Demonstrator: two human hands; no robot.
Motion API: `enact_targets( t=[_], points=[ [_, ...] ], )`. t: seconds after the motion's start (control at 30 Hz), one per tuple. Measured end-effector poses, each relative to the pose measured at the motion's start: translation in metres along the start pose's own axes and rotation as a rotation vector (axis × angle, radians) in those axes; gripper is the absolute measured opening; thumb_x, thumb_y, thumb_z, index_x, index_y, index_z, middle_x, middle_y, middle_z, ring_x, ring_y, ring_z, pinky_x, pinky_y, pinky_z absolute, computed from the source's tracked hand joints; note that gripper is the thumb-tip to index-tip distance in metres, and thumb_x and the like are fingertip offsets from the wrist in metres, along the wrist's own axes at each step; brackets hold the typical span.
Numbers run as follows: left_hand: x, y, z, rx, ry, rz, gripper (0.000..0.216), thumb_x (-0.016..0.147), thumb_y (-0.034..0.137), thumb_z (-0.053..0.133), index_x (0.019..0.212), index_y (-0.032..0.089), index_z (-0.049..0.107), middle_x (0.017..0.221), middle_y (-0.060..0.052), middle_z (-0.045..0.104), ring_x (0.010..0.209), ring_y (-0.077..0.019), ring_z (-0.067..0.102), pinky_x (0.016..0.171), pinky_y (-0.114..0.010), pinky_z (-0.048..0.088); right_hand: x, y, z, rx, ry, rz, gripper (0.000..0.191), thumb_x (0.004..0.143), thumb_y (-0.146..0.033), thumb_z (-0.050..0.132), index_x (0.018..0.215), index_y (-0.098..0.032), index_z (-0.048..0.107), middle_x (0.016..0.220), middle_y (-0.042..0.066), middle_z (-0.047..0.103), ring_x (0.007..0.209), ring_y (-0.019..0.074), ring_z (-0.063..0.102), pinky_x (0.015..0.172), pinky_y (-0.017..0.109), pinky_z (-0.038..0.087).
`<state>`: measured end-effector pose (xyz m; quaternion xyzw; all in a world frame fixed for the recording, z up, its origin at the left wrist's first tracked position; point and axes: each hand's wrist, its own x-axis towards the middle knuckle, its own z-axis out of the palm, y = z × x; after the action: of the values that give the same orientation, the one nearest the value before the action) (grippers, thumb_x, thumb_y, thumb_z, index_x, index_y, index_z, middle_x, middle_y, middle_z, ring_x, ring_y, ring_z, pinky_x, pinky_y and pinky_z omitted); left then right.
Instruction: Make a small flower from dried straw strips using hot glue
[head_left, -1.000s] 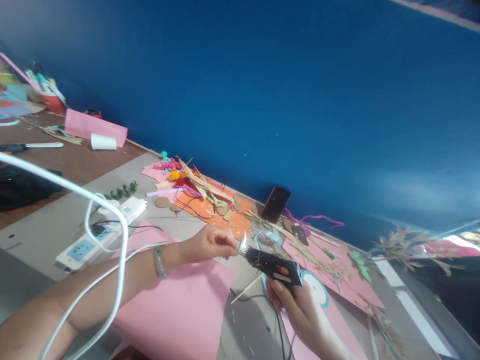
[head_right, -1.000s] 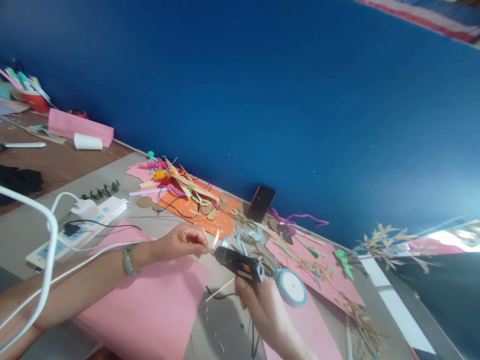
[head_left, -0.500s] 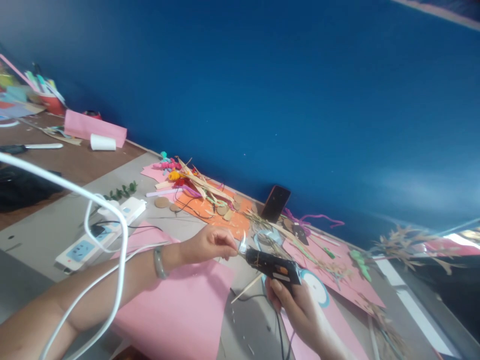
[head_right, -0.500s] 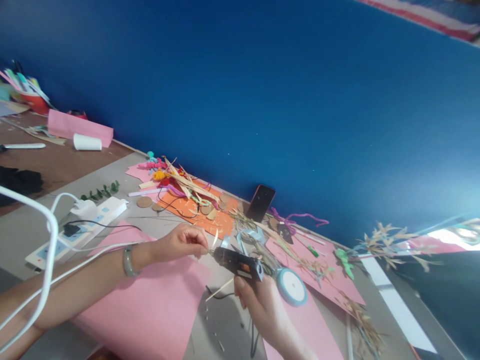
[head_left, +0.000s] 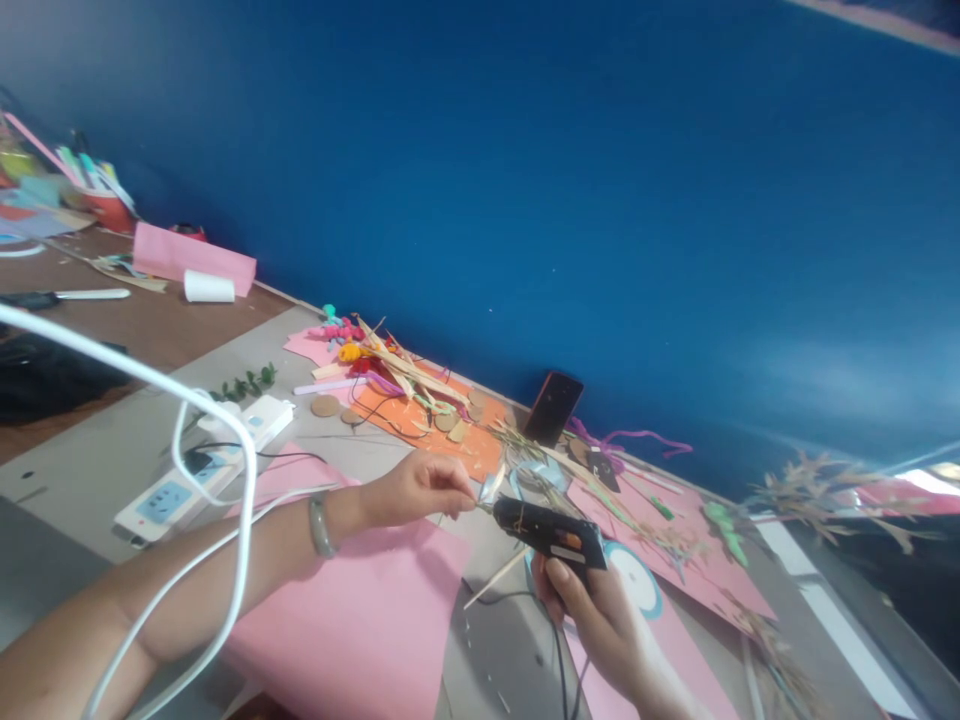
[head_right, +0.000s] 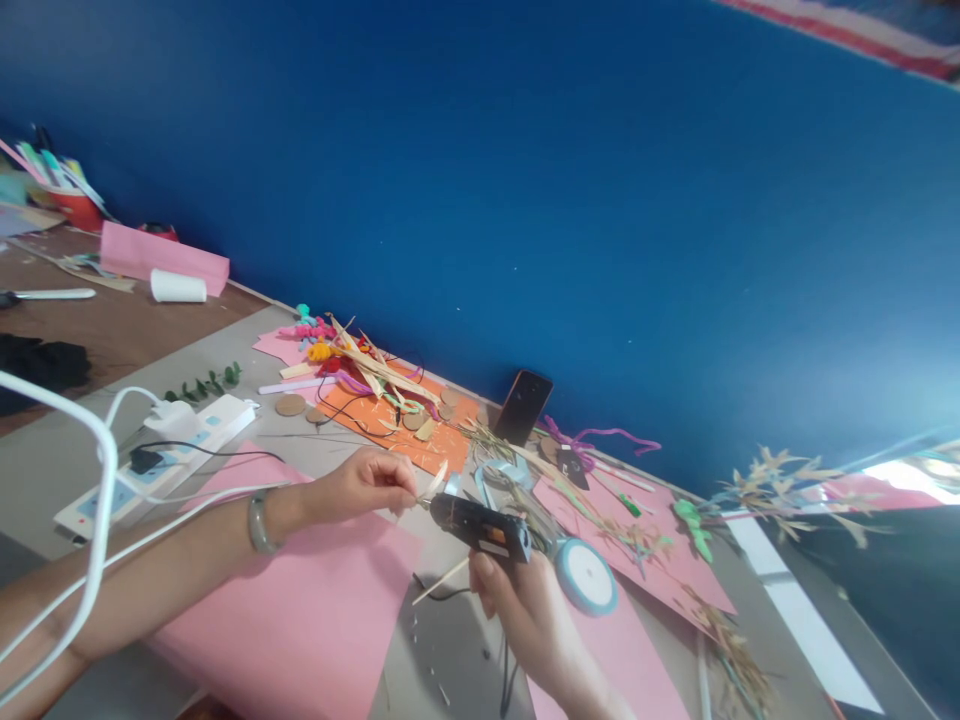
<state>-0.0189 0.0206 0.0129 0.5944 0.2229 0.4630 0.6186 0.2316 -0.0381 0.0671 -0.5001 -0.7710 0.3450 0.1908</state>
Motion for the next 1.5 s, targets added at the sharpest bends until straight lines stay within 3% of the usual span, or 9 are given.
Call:
enact_targets(
  t=[0.37, 1.5],
  points=[
    [-0.0013, -0.0013, 0.0008, 0.030, -0.012, -0.020, 0.017, 0.079, 0.028, 0.070, 0.077, 0.011, 0.068, 0.070, -0.003, 0.061, 0.063, -0.0104, 0.057, 0.060, -0.021, 0.045, 0.0010, 0.0010, 0.0016, 0.001, -0.037, 0.000, 0.048, 0.096, -0.049, 0.033, 0.065, -0.018, 0.051, 0.053, 0.000, 0.048, 0.050, 0.0123, 0.044, 0.050, 0.025, 0.031],
    [-0.0014, -0.0032, 0.0015, 0.022, -0.009, -0.059, 0.022, 0.078, 0.033, 0.070, 0.078, 0.011, 0.069, 0.069, -0.003, 0.062, 0.063, -0.0105, 0.056, 0.059, -0.022, 0.045, 0.0010, -0.0008, 0.0041, -0.078, 0.045, -0.062, 0.043, 0.096, -0.046, 0.036, 0.065, -0.019, 0.049, 0.053, 0.000, 0.049, 0.050, 0.0139, 0.047, 0.049, 0.026, 0.033]
  ],
)
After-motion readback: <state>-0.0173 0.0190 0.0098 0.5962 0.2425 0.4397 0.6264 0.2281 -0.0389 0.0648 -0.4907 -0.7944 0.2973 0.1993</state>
